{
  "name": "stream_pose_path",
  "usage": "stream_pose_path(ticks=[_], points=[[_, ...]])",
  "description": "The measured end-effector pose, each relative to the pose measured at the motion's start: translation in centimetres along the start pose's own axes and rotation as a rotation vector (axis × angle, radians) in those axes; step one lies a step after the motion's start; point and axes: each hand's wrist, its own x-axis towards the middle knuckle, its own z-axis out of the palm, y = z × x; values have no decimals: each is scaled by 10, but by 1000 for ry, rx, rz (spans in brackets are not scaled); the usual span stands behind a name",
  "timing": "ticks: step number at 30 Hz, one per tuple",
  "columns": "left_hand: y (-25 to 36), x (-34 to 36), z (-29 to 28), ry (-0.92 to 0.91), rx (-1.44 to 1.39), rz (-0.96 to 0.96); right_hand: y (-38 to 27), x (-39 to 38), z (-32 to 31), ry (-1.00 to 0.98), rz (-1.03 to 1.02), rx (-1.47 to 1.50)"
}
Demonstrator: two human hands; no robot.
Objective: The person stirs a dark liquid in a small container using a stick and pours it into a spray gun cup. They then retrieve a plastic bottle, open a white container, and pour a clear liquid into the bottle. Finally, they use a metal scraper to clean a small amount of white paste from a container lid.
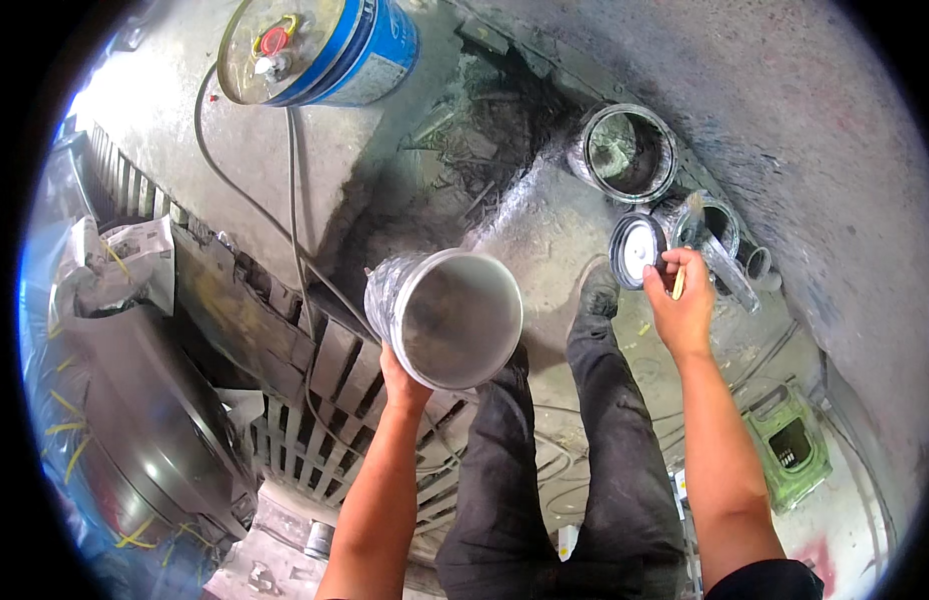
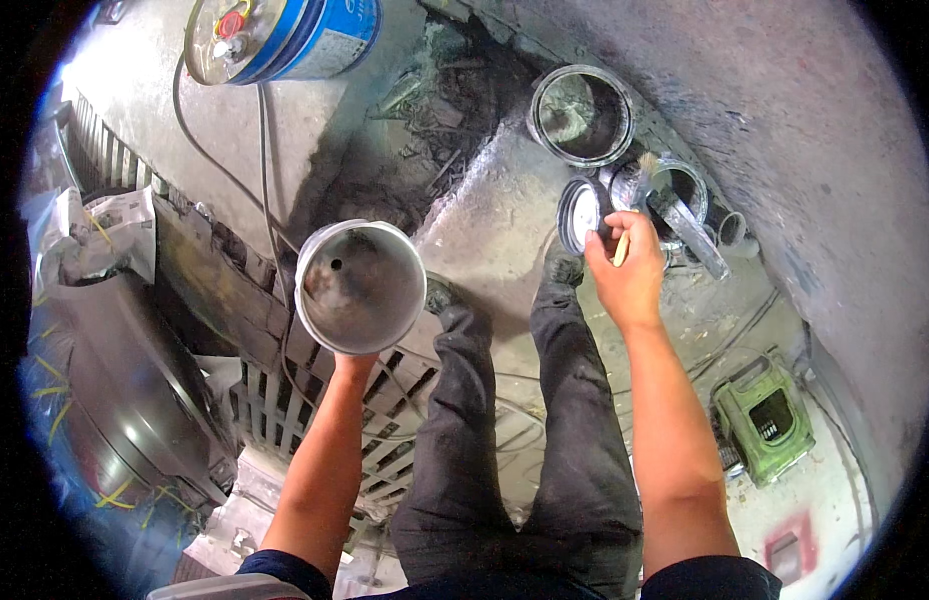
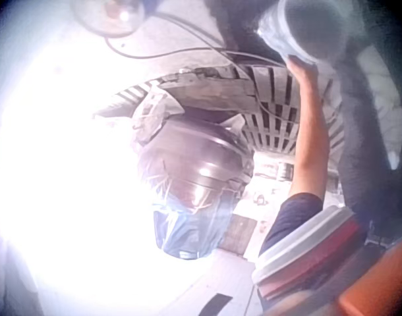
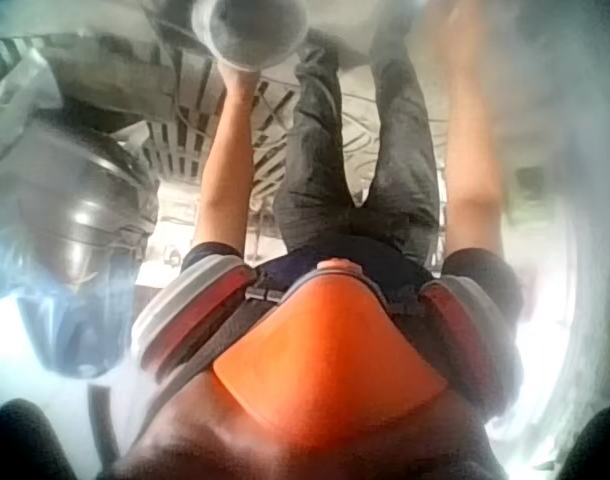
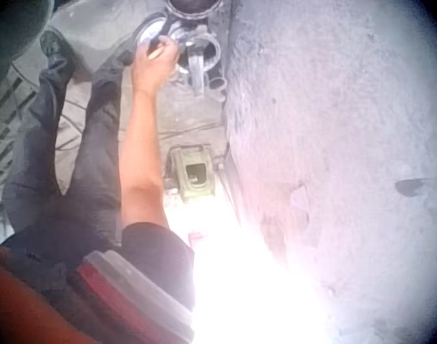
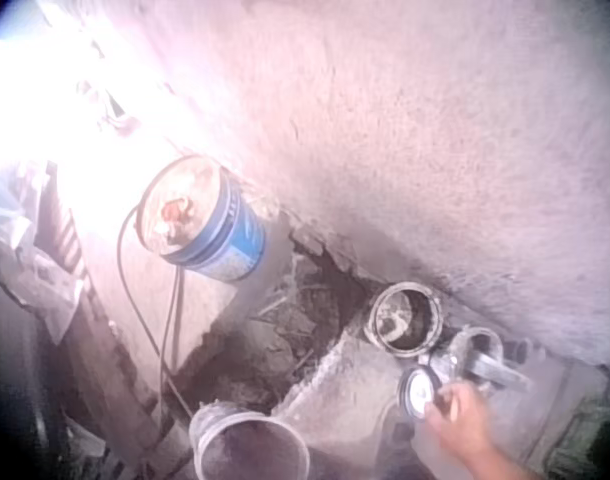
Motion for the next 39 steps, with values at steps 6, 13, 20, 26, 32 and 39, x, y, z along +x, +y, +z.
stream_pose_path(ticks=[6, 13, 20, 26, 32, 39], points=[[24, 9, 1, -57, 74, 2, 4, -5, 3, -11, 37, 44], [11, 13, -14, -115, 221, -126, 17, -7, -2, 28, 27, 40], [-28, 29, -25, -414, 919, -628, 24, -8, -10, 40, 48, 27], [-49, 45, -41, -498, 868, -777, 27, -8, -8, 27, 87, 35], [-18, 20, -41, -350, 720, -761, 17, -7, -11, 36, 90, 62], [-77, -18, -53, -319, 679, -841, 0, 8, -8, 96, 21, 53]])
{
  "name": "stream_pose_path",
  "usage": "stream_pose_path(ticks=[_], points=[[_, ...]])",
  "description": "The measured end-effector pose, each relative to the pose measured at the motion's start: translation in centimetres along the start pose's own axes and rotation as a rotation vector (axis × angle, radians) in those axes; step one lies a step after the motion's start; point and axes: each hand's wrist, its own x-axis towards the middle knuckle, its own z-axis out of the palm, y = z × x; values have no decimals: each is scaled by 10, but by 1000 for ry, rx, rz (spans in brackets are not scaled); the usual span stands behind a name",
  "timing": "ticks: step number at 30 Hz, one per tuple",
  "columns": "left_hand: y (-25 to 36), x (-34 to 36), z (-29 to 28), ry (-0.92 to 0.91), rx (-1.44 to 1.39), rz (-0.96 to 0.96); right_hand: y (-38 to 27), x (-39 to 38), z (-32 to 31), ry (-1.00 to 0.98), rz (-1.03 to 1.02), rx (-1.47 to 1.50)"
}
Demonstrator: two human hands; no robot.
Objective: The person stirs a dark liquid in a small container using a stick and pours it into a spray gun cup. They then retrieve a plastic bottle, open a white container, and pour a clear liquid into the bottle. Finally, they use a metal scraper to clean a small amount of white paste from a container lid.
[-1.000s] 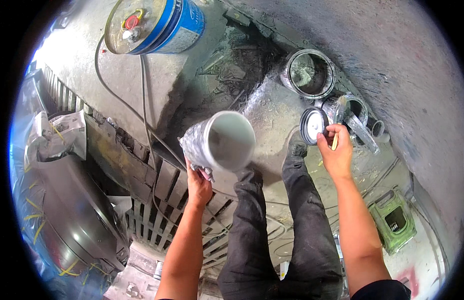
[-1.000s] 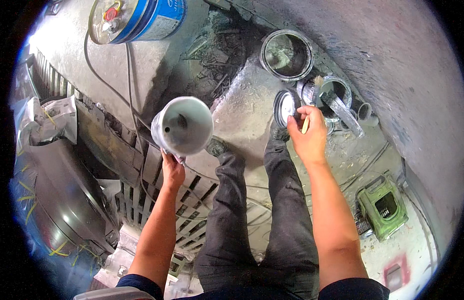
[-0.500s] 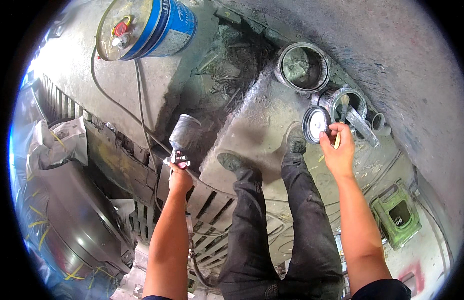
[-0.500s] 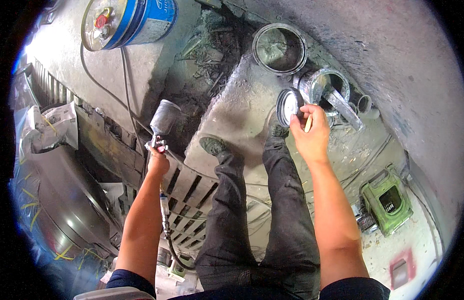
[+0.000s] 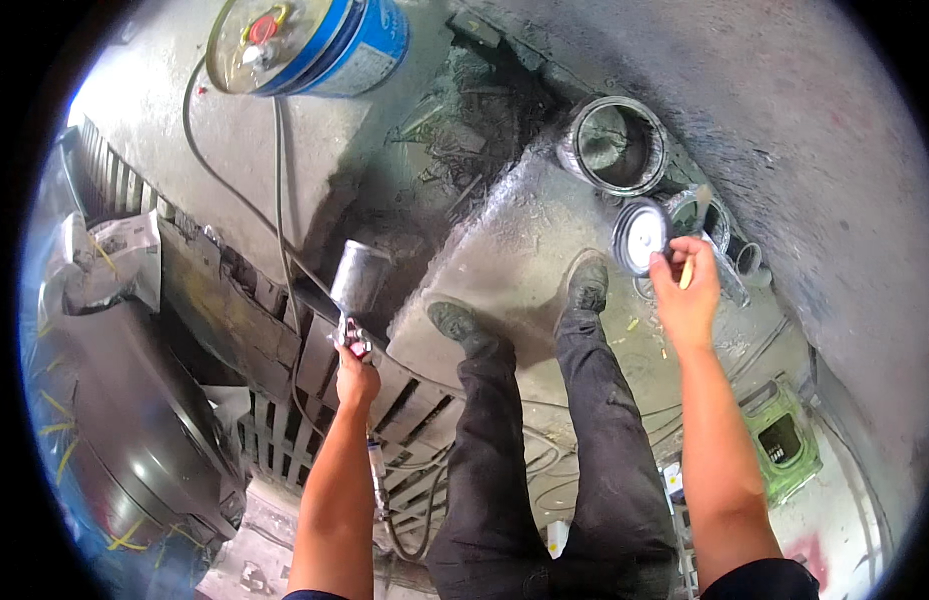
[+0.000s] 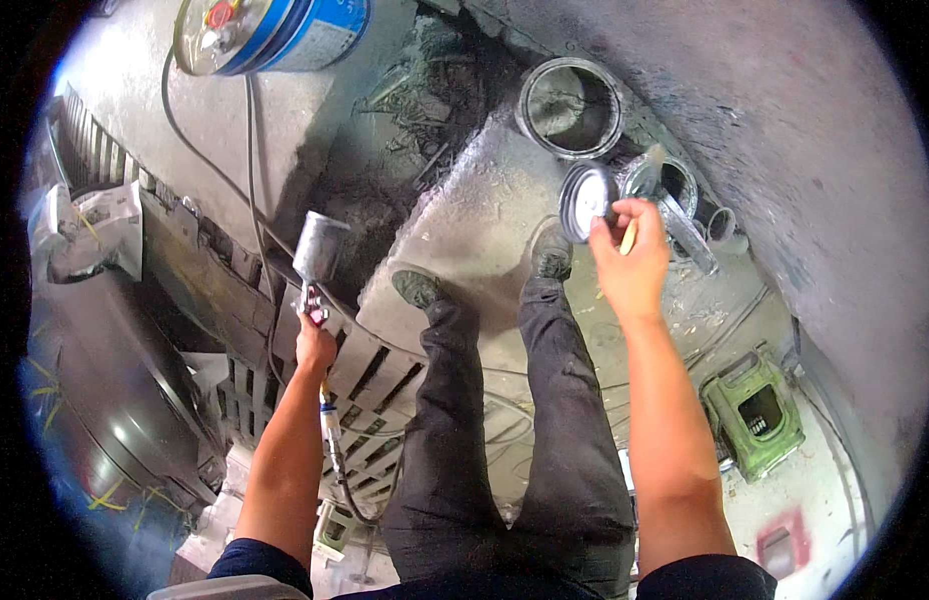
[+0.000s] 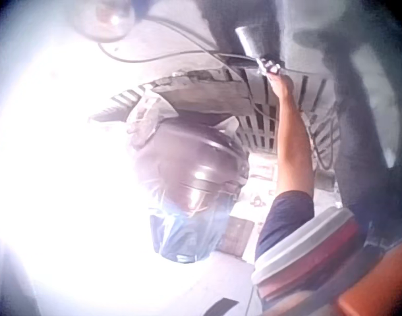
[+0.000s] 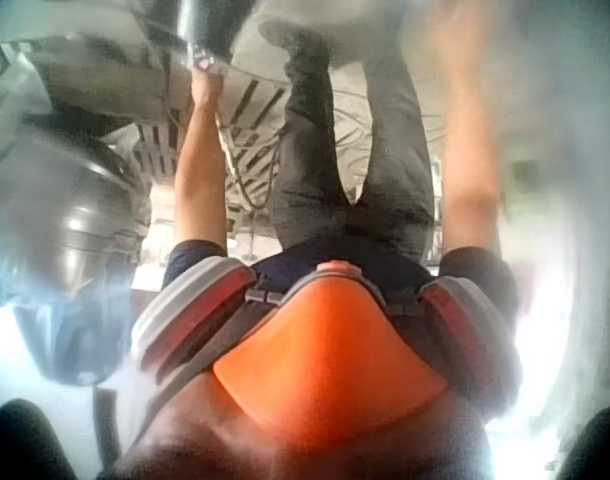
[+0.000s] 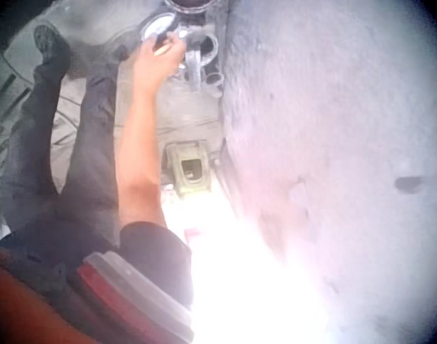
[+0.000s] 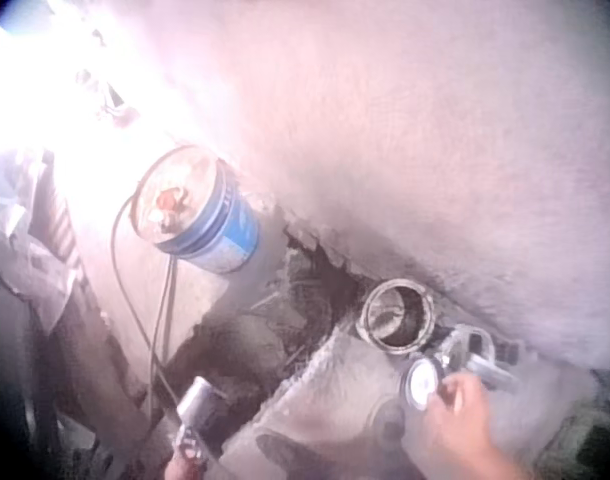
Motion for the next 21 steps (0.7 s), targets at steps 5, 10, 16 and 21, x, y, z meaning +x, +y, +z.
stream_pose_path(ticks=[5, 10, 16, 21], points=[[8, -17, 6, 186, -247, 83, -54, 30, 5, 35, 106, 570], [17, -59, -3, 83, -398, 63, 7, 66, 1, 62, 111, -342], [-29, -92, 10, 251, -593, 695, 10, 25, -11, 27, 296, -2], [-6, -113, -9, 312, -639, 809, -13, 4, 5, -45, 313, 77]])
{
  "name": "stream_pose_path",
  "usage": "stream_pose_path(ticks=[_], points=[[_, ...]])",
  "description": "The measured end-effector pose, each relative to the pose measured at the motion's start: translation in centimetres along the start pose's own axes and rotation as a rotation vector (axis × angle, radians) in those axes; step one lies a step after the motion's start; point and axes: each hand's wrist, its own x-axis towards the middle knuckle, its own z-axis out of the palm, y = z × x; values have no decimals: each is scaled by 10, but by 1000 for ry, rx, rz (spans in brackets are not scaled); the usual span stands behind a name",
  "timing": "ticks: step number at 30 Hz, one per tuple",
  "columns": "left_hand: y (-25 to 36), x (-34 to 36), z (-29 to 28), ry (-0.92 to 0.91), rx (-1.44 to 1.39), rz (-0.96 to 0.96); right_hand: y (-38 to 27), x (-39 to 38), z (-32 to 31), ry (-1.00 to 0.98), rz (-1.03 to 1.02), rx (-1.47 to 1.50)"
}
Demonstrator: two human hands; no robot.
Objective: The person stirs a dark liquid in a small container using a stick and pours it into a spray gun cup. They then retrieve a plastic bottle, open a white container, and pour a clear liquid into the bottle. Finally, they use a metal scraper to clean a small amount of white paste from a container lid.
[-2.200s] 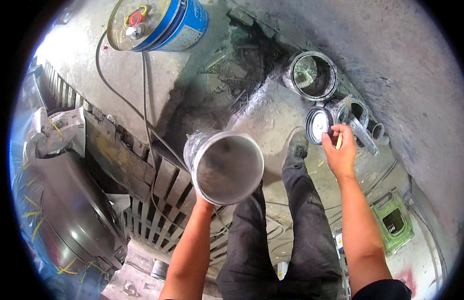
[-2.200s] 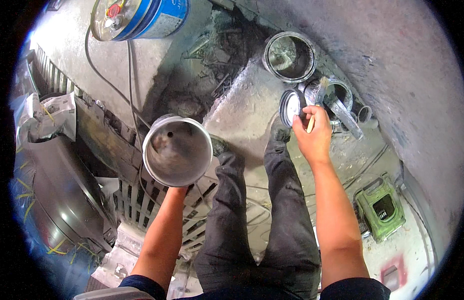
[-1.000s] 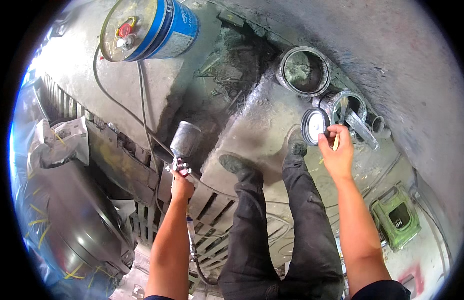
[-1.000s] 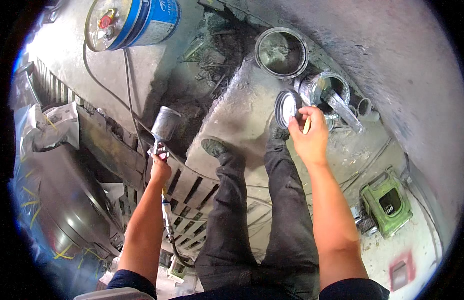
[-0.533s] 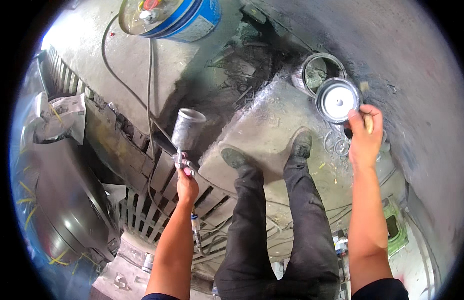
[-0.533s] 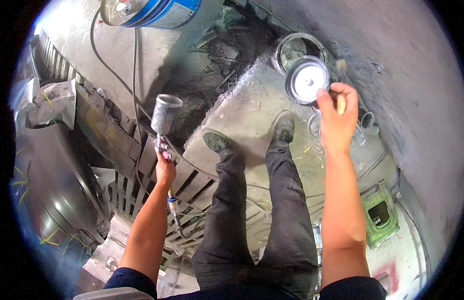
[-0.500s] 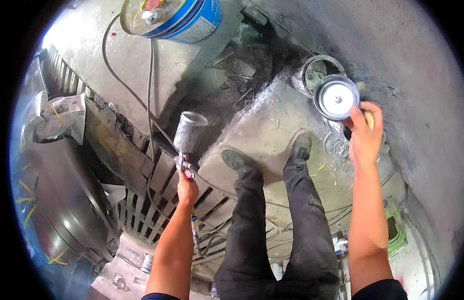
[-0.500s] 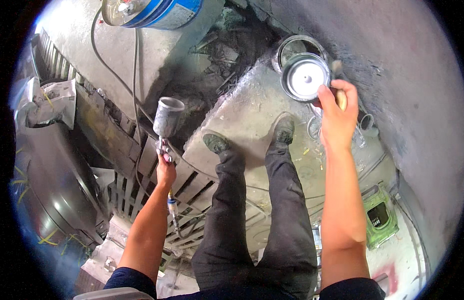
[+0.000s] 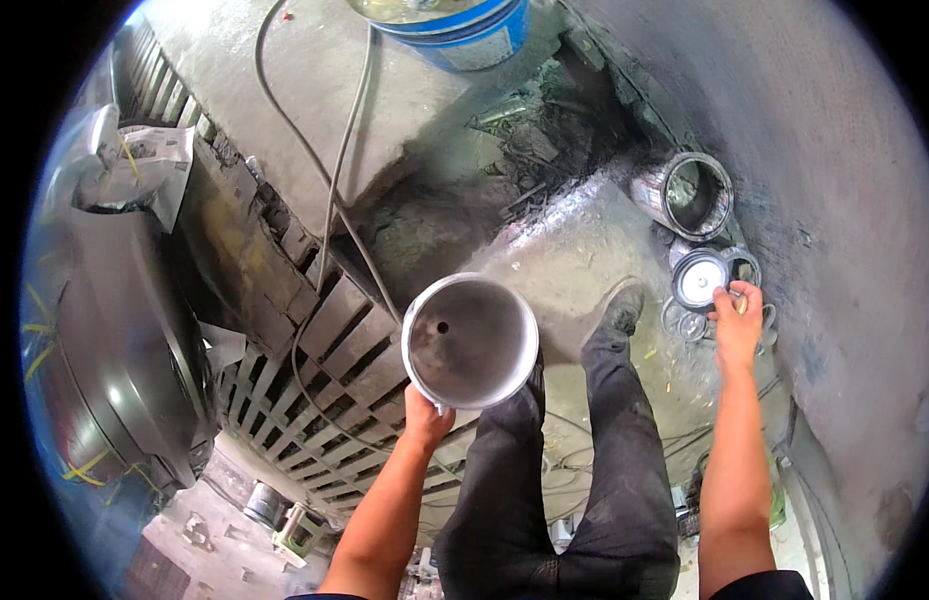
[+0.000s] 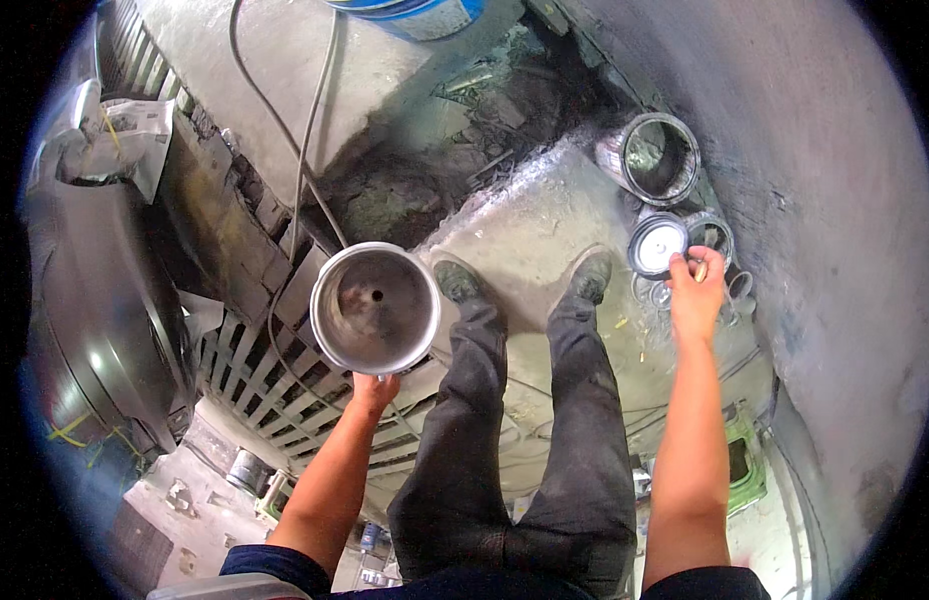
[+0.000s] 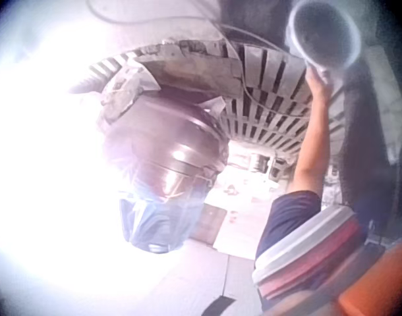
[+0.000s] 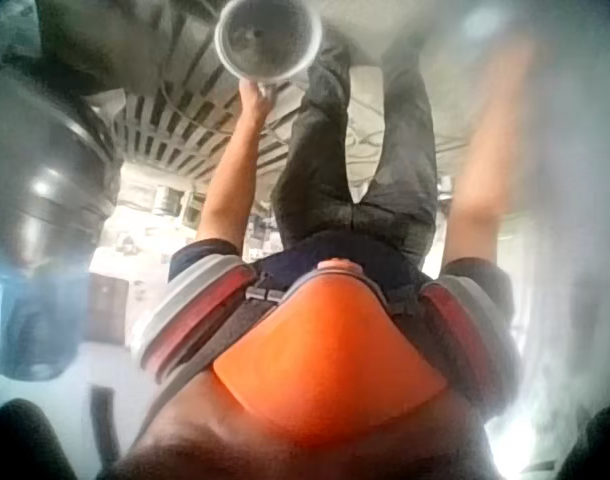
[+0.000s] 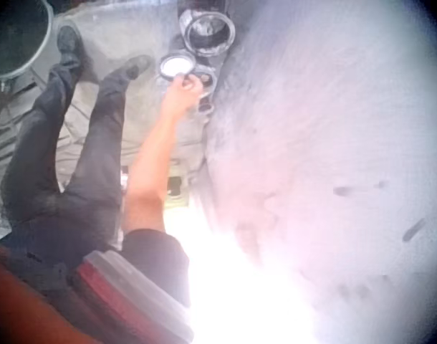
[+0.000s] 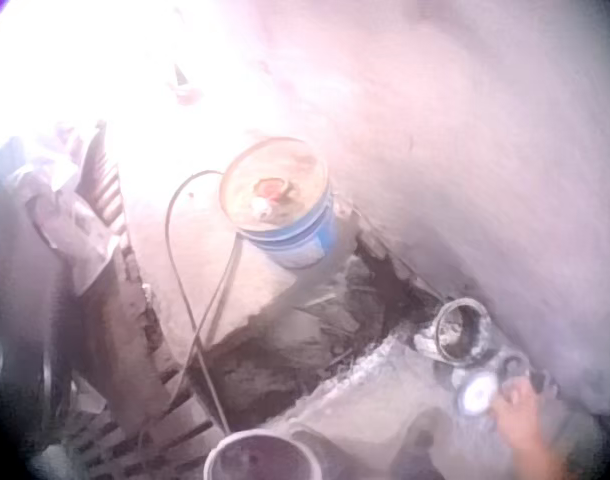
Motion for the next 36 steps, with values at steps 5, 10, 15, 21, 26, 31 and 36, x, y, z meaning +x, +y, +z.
stream_pose_path(ticks=[5, 10, 15, 21, 26, 31, 36], points=[[8, 0, -6, 88, -166, -109, -32, -28, 41, -89, -68, 84], [-13, -9, -18, 98, -129, -117, -58, -49, 65, -131, -103, 139], [-4, 7, -44, 231, -34, -69, -85, -59, 70, -117, -120, 143], [-49, 5, -32, 100, -367, -393, -108, -62, 78, -160, -160, 190], [-57, 29, -21, 39, -330, -628, -123, -61, 86, -183, -126, 168], [-65, 37, 1, 80, -260, -598, -120, -33, 89, -211, -127, 134], [-35, 52, 0, 21, -484, -846, -135, 3, 86, -245, -151, 112]])
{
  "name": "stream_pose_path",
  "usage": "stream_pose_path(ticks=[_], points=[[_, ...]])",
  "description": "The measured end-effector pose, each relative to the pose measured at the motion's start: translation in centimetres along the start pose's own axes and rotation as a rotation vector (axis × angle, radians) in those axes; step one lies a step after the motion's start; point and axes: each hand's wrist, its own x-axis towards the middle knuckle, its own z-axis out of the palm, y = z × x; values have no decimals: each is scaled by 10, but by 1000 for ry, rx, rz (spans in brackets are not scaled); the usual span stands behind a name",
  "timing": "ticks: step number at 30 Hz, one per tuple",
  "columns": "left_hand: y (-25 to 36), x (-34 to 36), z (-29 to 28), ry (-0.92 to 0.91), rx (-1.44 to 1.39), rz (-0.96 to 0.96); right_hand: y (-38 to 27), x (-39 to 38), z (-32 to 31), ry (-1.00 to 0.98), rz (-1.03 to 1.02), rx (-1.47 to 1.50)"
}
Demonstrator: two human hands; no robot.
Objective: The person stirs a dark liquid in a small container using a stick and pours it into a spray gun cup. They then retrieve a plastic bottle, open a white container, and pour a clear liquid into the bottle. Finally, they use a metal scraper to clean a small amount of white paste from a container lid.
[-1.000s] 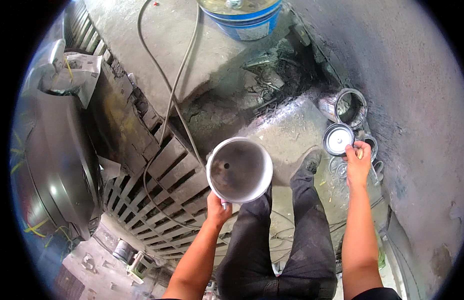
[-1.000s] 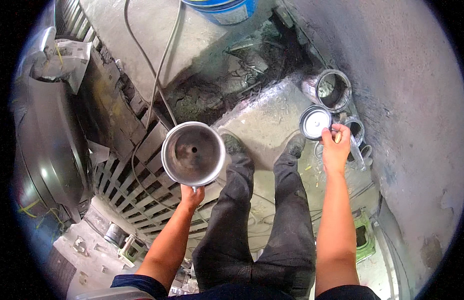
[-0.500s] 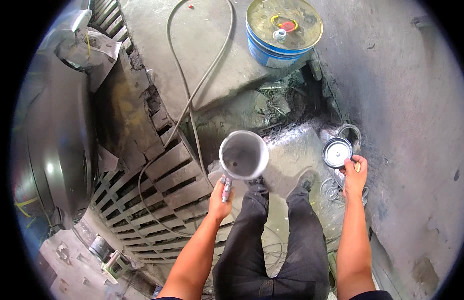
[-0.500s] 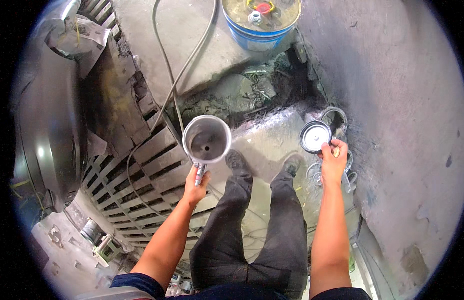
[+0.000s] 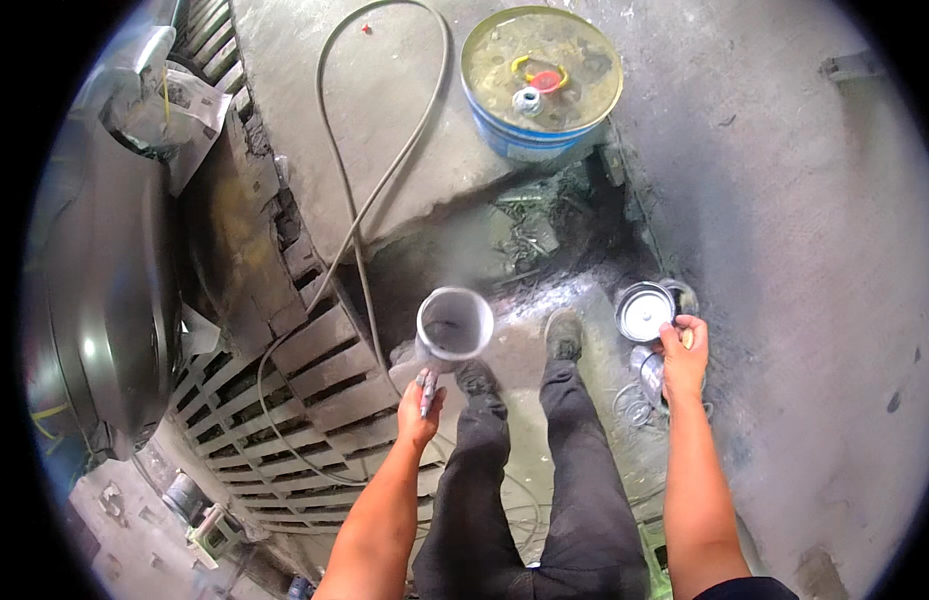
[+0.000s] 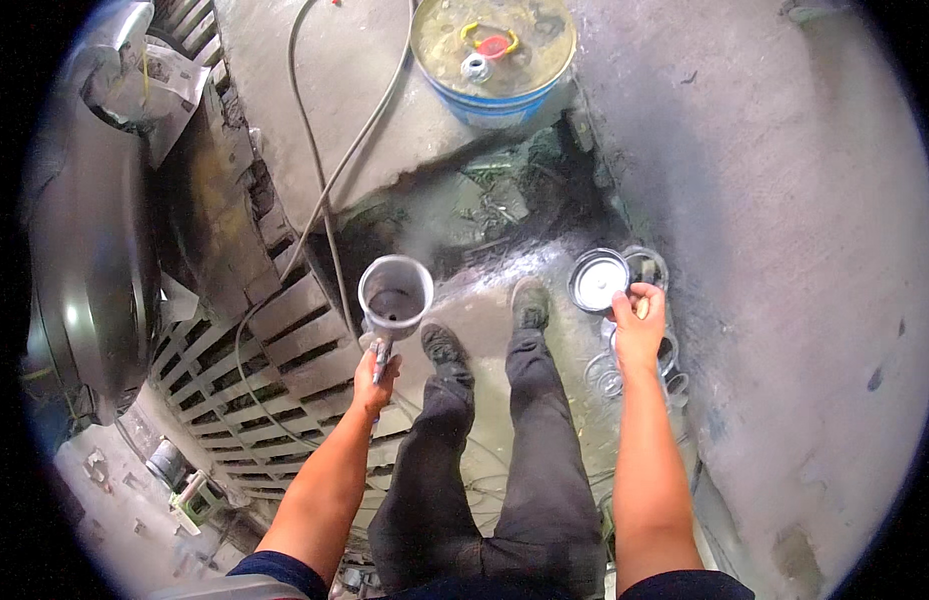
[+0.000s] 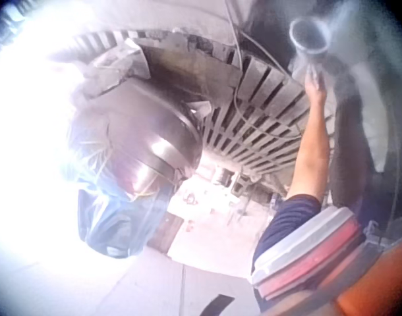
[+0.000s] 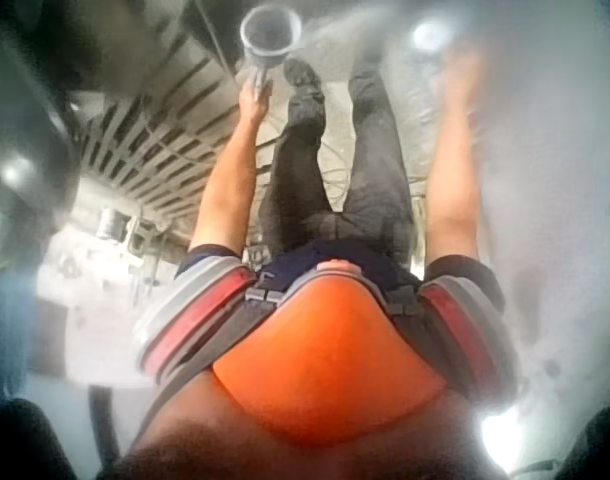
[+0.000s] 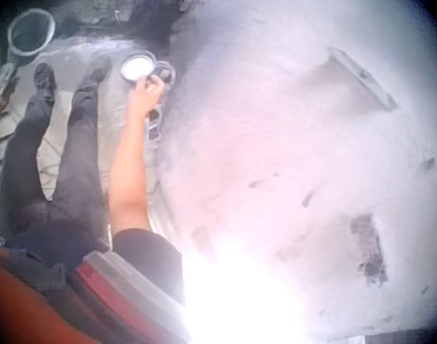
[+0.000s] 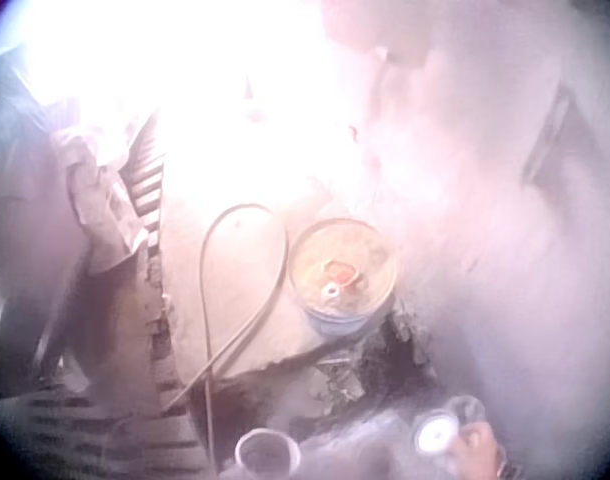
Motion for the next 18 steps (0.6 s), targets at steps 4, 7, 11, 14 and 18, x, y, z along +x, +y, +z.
stream_pose_path(ticks=[4, 7, 11, 14, 18], points=[[-22, -12, 9, 308, 352, 447, -34, 39, 31, -78, -56, 192], [1, -30, 26, 361, 354, 394, -71, 82, 63, -139, -139, 176], [9, -44, 44, 361, 298, 444, -113, 141, 119, -192, -291, 102], [8, -52, 55, 311, 197, 472, -138, 172, 159, -243, -366, 72], [22, -59, 69, 240, 133, 458, -151, 215, 188, -279, -473, -56]])
